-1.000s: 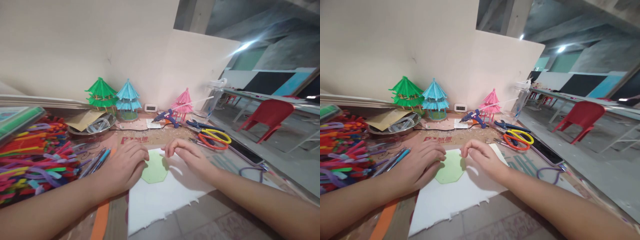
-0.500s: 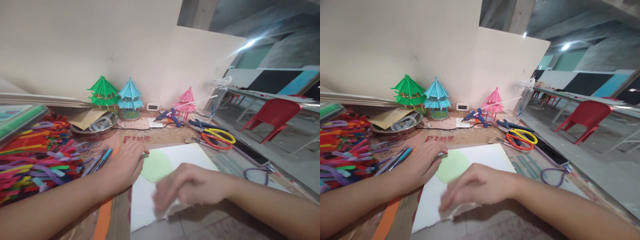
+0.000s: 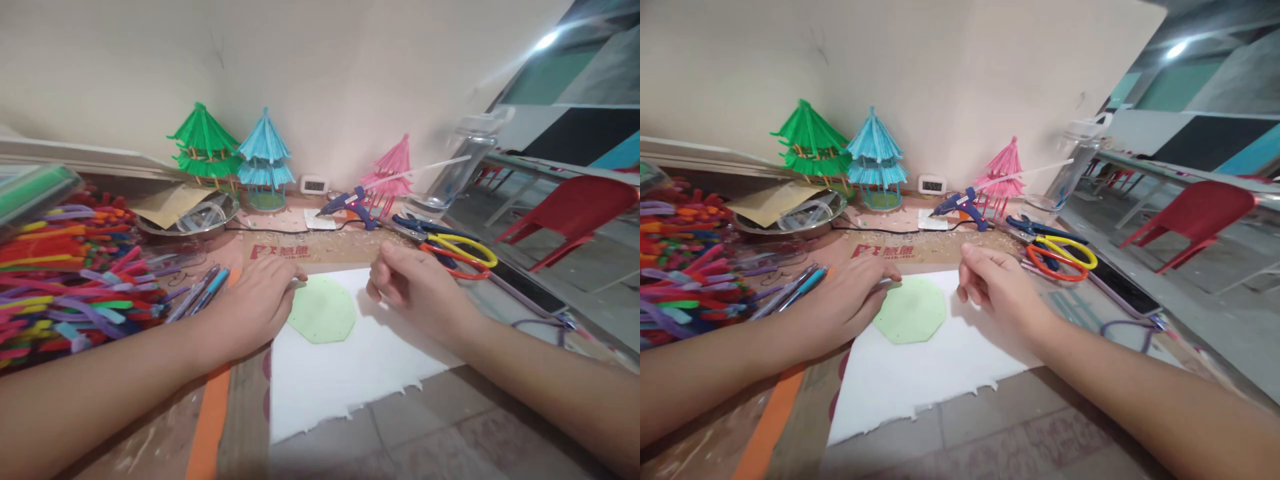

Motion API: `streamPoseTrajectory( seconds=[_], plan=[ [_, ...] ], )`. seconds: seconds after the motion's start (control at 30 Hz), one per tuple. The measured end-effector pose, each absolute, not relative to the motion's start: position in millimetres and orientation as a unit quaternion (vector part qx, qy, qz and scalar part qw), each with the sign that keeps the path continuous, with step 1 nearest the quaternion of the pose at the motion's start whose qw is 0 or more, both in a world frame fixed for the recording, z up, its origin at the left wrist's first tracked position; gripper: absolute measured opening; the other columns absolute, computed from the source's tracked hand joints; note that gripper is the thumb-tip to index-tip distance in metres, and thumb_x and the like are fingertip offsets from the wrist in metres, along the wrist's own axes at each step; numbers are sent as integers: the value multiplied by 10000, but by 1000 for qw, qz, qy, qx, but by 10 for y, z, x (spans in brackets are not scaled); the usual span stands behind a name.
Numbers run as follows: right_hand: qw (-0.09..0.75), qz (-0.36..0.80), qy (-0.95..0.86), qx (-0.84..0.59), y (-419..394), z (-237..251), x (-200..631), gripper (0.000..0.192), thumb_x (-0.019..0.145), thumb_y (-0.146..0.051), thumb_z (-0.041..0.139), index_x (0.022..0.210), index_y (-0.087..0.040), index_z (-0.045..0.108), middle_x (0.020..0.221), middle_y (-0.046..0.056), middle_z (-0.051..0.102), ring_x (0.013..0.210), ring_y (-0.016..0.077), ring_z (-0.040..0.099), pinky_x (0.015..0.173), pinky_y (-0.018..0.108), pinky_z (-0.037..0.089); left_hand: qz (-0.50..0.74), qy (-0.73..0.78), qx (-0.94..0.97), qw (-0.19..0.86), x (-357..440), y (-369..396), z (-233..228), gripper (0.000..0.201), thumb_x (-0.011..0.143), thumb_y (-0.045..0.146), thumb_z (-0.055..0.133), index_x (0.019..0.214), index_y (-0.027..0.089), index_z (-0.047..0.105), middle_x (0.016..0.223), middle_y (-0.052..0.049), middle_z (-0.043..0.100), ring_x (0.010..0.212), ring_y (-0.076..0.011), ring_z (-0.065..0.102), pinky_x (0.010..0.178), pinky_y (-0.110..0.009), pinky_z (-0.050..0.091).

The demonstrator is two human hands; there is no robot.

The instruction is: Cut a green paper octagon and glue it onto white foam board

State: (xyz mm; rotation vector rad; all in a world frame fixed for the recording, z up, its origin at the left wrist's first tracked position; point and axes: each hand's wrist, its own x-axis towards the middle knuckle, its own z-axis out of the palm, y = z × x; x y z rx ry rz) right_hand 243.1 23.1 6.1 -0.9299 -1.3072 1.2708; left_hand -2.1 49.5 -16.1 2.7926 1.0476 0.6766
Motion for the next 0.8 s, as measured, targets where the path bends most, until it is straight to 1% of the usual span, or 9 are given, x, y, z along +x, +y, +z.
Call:
streamPoseTrajectory(
  seconds=[0.07,0.13,0.2,0.3,0.37,0.43,0.53,0.67,0.8],
  plan=[
    [527,537,-527,-396,298,19,2441,401,832,-532,695,638,-198,585,369,-91,382,370,78,324,485,246,428,218,342,913,42,-20,497,-163,205,922,126,386,1053,155,540,1035,-100,611,1049,-260,569,932,-437,468],
    [526,545,-520,-394,336,-11,2444,363,830,-512,703,695,-204,567,391,-104,388,372,73,301,492,246,435,218,340,914,38,-20,501,-168,223,928,132,383,1080,152,546,1053,-103,613,1065,-261,568,944,-439,465],
    [527,545,-521,-394,347,-29,2439,378,794,-505,742,690,-209,531,433,-100,426,392,72,325,495,245,432,222,335,915,33,-20,504,-167,238,931,140,382,1100,147,551,1065,-107,615,1071,-263,568,947,-444,465],
    [527,507,-547,-408,331,-43,2430,434,738,-520,783,617,-203,513,480,-77,473,439,76,378,507,242,407,240,316,917,26,-21,500,-135,251,935,135,385,1103,147,573,1079,-109,622,1074,-258,567,940,-439,469],
    [506,457,-587,-437,302,-40,2427,438,760,-556,750,596,-194,565,507,-50,511,480,91,425,510,246,382,256,276,926,20,-24,487,-96,261,931,120,400,1055,170,623,1088,-96,625,1075,-250,565,938,-431,465],
    [462,403,-642,-460,262,-24,2428,427,820,-570,680,634,-187,651,549,-27,542,527,112,471,520,254,376,265,224,938,9,-29,466,-54,277,910,104,431,984,198,681,1058,-78,630,1059,-249,561,946,-440,454],
    [401,337,-727,-444,204,18,2428,399,909,-505,583,716,-190,733,592,-20,535,565,125,491,553,265,392,254,182,950,-6,-35,430,-7,305,876,95,459,954,226,724,969,-65,631,1010,-249,557,954,-468,448],
    [376,285,-777,-416,174,56,2423,389,964,-405,514,742,-189,749,615,-19,524,566,119,487,577,265,400,220,176,959,6,-47,407,23,319,871,113,458,969,236,735,905,-61,621,957,-247,554,903,-456,481],
    [355,257,-801,-408,182,41,2422,376,984,-356,487,779,-188,754,642,-7,548,592,127,524,585,263,408,199,162,967,2,-50,398,33,322,900,115,458,1043,235,720,912,-64,626,935,-245,562,910,-455,488]
  ],
)
